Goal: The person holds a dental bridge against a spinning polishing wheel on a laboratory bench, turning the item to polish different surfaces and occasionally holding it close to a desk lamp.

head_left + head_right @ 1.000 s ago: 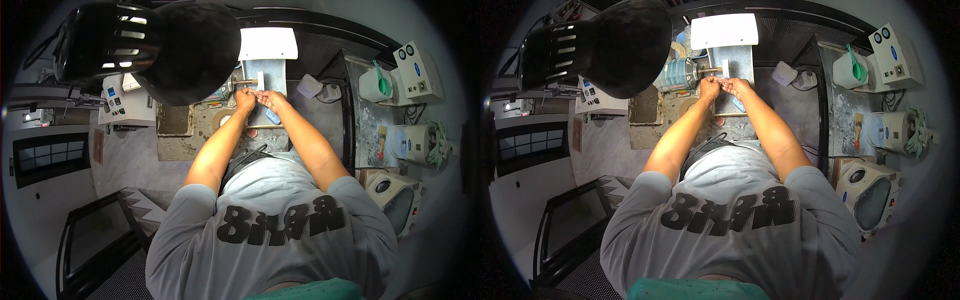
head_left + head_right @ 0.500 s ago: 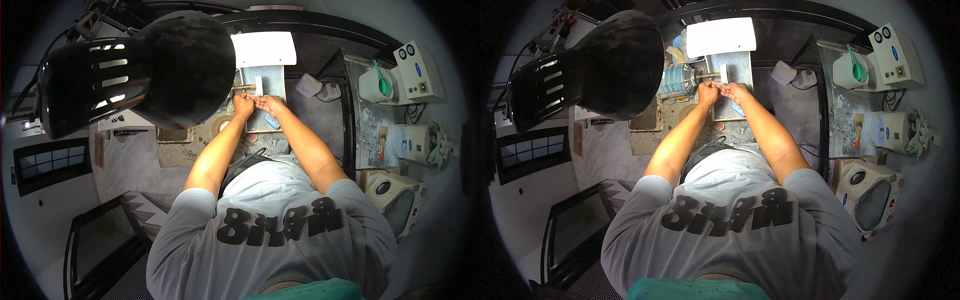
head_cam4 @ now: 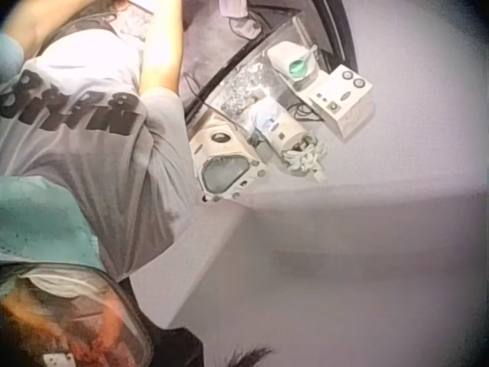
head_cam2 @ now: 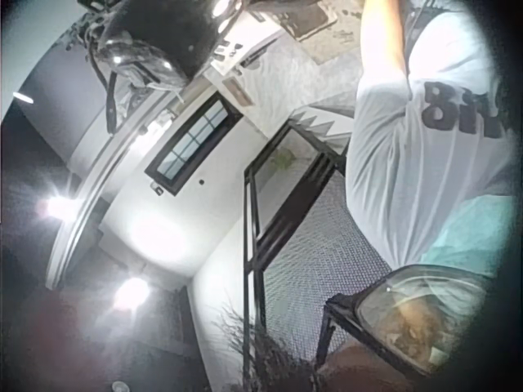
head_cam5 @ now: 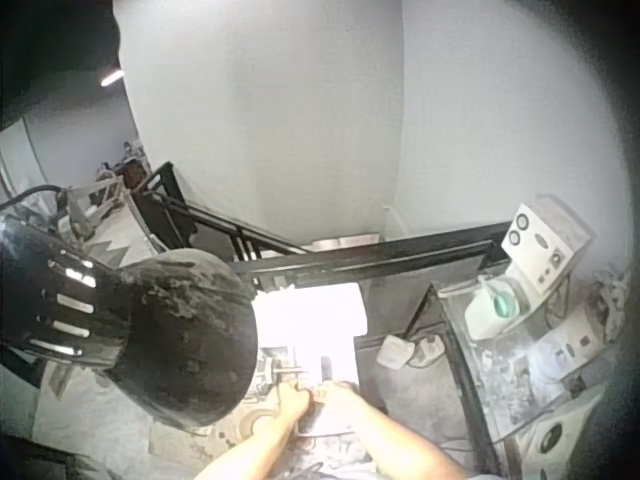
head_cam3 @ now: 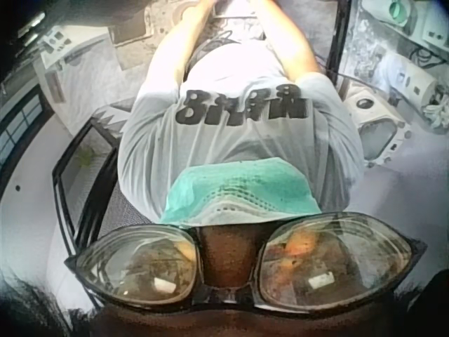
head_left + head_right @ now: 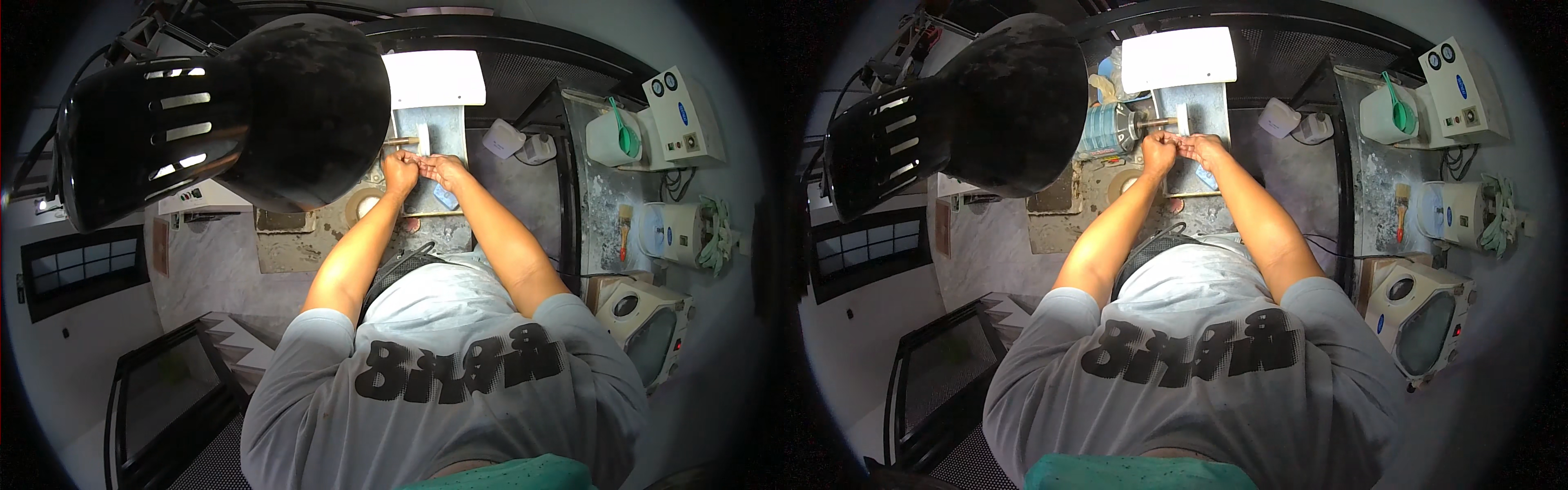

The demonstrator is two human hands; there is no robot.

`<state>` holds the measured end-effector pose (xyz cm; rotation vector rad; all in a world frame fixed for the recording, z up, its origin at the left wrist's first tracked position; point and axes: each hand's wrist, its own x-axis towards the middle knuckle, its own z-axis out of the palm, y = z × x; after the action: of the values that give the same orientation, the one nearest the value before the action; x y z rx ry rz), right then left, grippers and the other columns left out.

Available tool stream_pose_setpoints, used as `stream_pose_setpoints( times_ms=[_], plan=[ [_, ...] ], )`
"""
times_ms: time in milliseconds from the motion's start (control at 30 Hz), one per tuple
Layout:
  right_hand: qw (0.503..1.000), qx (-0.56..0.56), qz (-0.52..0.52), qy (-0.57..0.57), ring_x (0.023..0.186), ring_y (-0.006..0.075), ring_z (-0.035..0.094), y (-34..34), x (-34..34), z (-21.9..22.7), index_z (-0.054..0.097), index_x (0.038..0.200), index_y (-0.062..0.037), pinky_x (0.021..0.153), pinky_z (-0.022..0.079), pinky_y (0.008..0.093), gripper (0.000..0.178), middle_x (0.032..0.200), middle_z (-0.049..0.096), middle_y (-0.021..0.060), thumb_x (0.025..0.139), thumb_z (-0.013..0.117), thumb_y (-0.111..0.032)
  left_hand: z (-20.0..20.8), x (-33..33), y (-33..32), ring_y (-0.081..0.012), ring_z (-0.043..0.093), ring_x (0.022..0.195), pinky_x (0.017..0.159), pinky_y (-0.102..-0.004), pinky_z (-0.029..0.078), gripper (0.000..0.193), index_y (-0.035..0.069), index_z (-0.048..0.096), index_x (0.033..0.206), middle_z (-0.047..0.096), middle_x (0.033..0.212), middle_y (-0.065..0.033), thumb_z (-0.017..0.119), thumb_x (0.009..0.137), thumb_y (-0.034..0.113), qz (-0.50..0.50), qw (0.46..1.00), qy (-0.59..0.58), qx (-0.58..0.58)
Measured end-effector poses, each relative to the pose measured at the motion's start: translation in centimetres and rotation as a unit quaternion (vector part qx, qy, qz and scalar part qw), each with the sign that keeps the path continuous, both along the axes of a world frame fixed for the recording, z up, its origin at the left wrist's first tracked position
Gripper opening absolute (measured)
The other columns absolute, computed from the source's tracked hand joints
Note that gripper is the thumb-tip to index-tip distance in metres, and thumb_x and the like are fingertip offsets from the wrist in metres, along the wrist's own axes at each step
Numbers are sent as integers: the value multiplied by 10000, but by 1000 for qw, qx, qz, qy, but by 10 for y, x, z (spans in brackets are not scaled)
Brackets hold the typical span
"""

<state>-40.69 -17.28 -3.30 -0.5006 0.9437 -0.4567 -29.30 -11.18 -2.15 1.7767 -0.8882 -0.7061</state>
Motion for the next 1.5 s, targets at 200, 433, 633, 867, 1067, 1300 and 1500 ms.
stream_pose_setpoints(
  times_ms=[200,433,633,867,1067,1300,1500],
  plan=[
    [999,27,-25,7,747,185,616,-2,-8,-14,596,896,45,699,534,291,121,832,627,107,825,566,-48,6,-9,-5,-160,600,533,513,-271,474,109,-47,639,668,641,624,-110,556,723,0,25,988,145,53],
    [999,18,-23,17,705,203,636,-2,-7,-6,598,876,62,686,550,290,127,802,640,121,810,565,-41,13,-7,-5,-142,541,453,415,-267,429,95,-39,642,666,609,577,-99,570,718,-6,32,965,253,61],
    [1000,-1,-24,-16,773,263,648,-5,-14,-22,590,909,85,730,556,344,187,851,638,185,826,556,-79,20,-12,-9,-134,566,490,429,-250,457,122,-38,661,727,617,612,-86,561,760,22,8,976,208,72],
    [1000,-17,-17,19,644,174,616,2,-7,-1,610,799,13,602,545,281,105,733,612,93,777,644,-83,7,2,-4,-122,563,529,472,-233,447,123,-37,627,747,626,662,-76,521,789,9,-40,975,209,67],
    [999,-40,3,-20,655,173,613,1,-7,4,599,846,28,609,546,280,112,766,618,103,806,615,-76,8,-2,6,-97,553,580,523,-226,448,127,-42,632,795,625,689,-58,507,801,-22,-44,988,149,-23],
    [999,-9,14,35,693,163,611,2,-4,13,602,862,23,653,539,279,100,783,625,93,813,589,-64,15,2,3,-117,570,558,509,-233,456,106,-36,635,773,631,676,-73,539,799,2,-43,989,136,29],
    [999,3,15,37,696,147,609,0,-9,5,618,874,13,662,524,259,137,793,631,75,814,600,-109,18,1,-8,-118,546,499,456,-233,431,112,-34,633,736,615,629,-76,540,780,7,-12,968,237,88]
  ],
)
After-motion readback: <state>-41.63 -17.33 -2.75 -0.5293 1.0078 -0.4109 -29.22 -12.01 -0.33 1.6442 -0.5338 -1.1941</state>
